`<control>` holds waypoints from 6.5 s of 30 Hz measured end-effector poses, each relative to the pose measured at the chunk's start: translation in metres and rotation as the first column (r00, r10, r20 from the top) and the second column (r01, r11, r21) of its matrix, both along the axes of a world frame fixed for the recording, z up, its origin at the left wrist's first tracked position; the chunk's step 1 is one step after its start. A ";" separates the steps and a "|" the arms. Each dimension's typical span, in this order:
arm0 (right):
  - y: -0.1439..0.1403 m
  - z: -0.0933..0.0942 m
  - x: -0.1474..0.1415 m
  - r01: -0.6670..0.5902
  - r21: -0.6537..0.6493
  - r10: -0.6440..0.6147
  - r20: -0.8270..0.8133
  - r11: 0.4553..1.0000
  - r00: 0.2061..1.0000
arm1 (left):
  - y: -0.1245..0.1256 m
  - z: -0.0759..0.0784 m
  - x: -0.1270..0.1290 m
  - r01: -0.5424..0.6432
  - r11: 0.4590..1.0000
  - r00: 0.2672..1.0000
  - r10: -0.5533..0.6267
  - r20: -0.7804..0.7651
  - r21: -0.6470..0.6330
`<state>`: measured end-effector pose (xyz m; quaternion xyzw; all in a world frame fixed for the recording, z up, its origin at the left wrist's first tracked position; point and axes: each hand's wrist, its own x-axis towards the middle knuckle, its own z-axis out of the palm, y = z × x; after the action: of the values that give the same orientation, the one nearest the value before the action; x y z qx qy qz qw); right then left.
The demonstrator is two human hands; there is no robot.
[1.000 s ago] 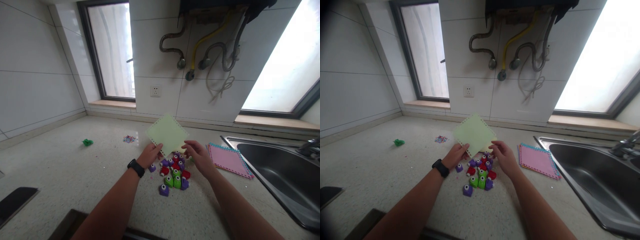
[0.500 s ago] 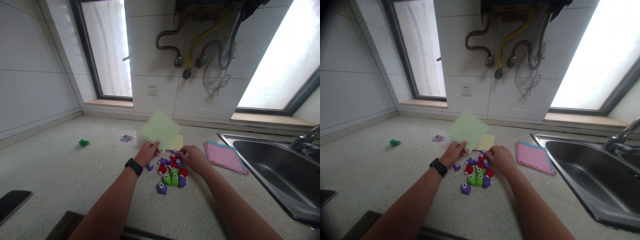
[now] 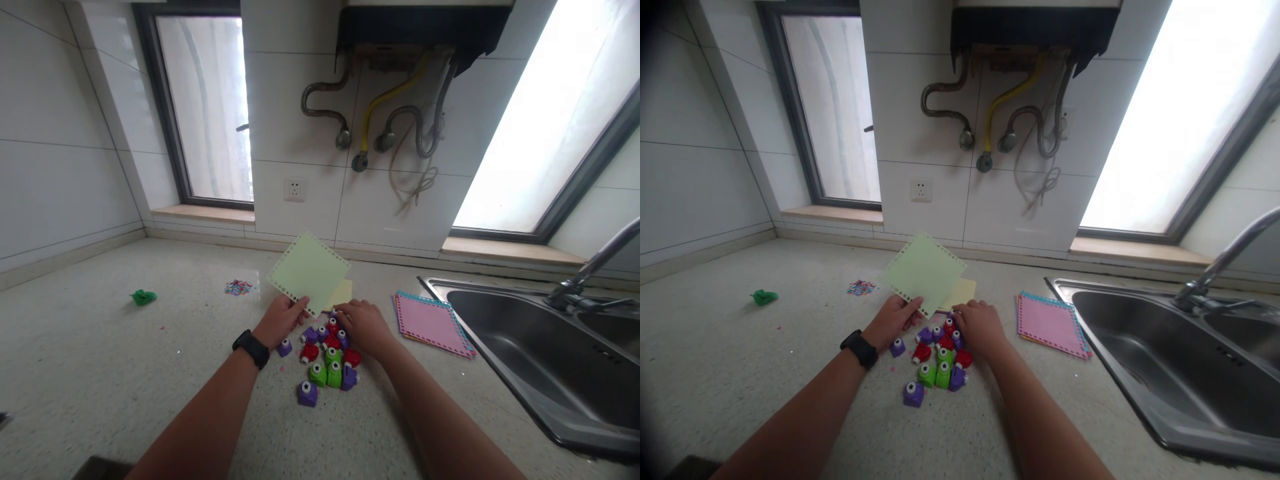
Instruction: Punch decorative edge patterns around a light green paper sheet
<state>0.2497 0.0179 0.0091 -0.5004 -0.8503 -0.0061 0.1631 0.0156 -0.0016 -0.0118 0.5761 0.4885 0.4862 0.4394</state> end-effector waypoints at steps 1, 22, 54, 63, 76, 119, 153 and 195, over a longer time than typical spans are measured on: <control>-0.001 0.000 -0.001 0.000 -0.007 0.000 0.020 1.000 1.000 | 0.000 0.000 0.000 -0.002 1.000 1.000 0.002 -0.002 0.000; -0.010 0.017 0.010 -0.101 -0.193 0.104 0.002 0.976 0.995 | -0.002 0.003 0.003 0.004 1.000 1.000 -0.004 -0.030 0.005; -0.030 0.022 -0.012 -0.522 -0.087 0.034 -0.975 0.849 0.219 | -0.026 0.020 0.009 -0.093 0.990 0.973 0.114 -0.199 0.108; -0.027 0.019 -0.012 -0.499 -0.105 0.038 -0.962 0.860 0.269 | -0.030 0.027 0.012 -0.072 0.995 0.950 0.087 -0.299 0.062; -0.031 0.024 -0.007 -0.540 -0.249 0.055 -0.873 0.804 0.485 | -0.027 0.021 0.008 -0.098 0.986 0.942 0.136 -0.306 0.136; -0.046 0.011 -0.033 -0.551 -0.460 -0.188 -0.857 0.696 0.479 | -0.038 0.037 0.026 0.028 0.981 0.960 0.027 -0.278 0.192; -0.050 0.015 -0.036 -0.450 -0.459 -0.152 -0.809 0.766 0.567 | -0.039 0.038 0.028 0.061 0.984 0.979 -0.026 -0.203 0.170; -0.048 0.016 -0.038 -0.489 -0.417 -0.109 -0.834 0.766 0.540 | -0.037 0.038 0.028 0.072 0.980 0.975 -0.029 -0.221 0.188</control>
<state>0.2118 -0.0302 0.0250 -0.3650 -0.6786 0.5202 0.3682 0.0441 -0.0388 0.0260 0.6782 0.4689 0.4544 0.3372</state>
